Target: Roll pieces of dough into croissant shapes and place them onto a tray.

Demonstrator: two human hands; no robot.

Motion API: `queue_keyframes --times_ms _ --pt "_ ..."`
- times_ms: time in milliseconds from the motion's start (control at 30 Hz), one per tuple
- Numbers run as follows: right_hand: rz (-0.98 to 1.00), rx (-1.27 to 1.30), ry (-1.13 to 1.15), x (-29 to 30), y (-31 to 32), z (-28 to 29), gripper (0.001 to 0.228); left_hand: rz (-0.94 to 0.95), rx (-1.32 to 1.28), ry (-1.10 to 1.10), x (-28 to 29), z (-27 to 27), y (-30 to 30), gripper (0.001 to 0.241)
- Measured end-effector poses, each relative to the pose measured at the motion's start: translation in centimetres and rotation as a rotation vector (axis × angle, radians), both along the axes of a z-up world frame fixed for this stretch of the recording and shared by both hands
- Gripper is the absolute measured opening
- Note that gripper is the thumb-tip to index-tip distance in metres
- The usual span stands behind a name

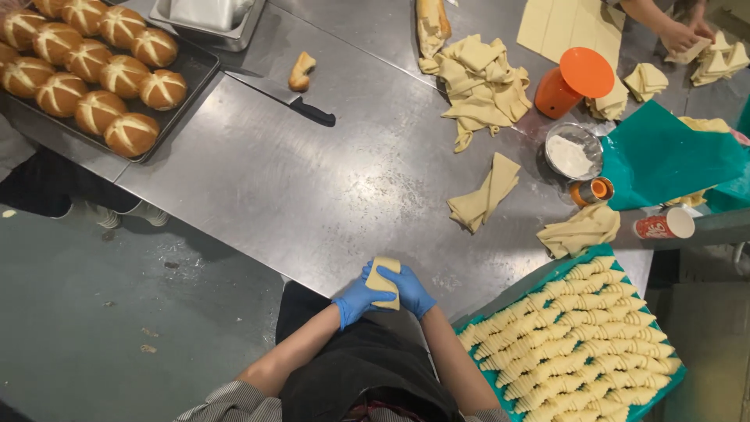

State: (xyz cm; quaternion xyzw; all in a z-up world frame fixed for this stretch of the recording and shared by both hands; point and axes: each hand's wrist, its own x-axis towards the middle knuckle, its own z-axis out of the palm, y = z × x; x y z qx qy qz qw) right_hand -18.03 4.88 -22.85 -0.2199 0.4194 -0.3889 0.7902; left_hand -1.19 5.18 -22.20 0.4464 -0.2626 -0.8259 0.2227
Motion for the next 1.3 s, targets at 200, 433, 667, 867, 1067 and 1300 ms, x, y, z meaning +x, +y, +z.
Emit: queue_keyframes --times_ms 200,433,667,867,1067,1300 --pt "0.081 0.011 -0.076 0.5 -4.5 1.7 0.048 0.092 0.218 0.060 2.2 -0.5 1.0 0.052" --pt "0.101 0.032 0.037 -0.8 -12.8 2.0 0.049 0.080 0.235 0.036 3.7 -0.6 2.0 0.045" --pt "0.161 0.053 0.275 -1.8 -16.4 -2.6 0.049 0.164 0.214 0.075 3.8 0.1 0.1 0.047" --pt "0.602 0.287 0.456 -3.6 -9.6 -2.3 0.097 0.215 0.141 0.112 3.7 1.6 -2.7 0.051" --pt "0.328 0.342 -0.129 0.4 -1.3 -0.7 0.062 0.005 0.058 -0.085 2.9 4.4 -2.3 0.050" --pt "0.067 0.113 -0.154 1.3 -6.0 -1.9 0.043 -0.083 0.174 -0.178 2.6 1.8 -1.3 0.036"
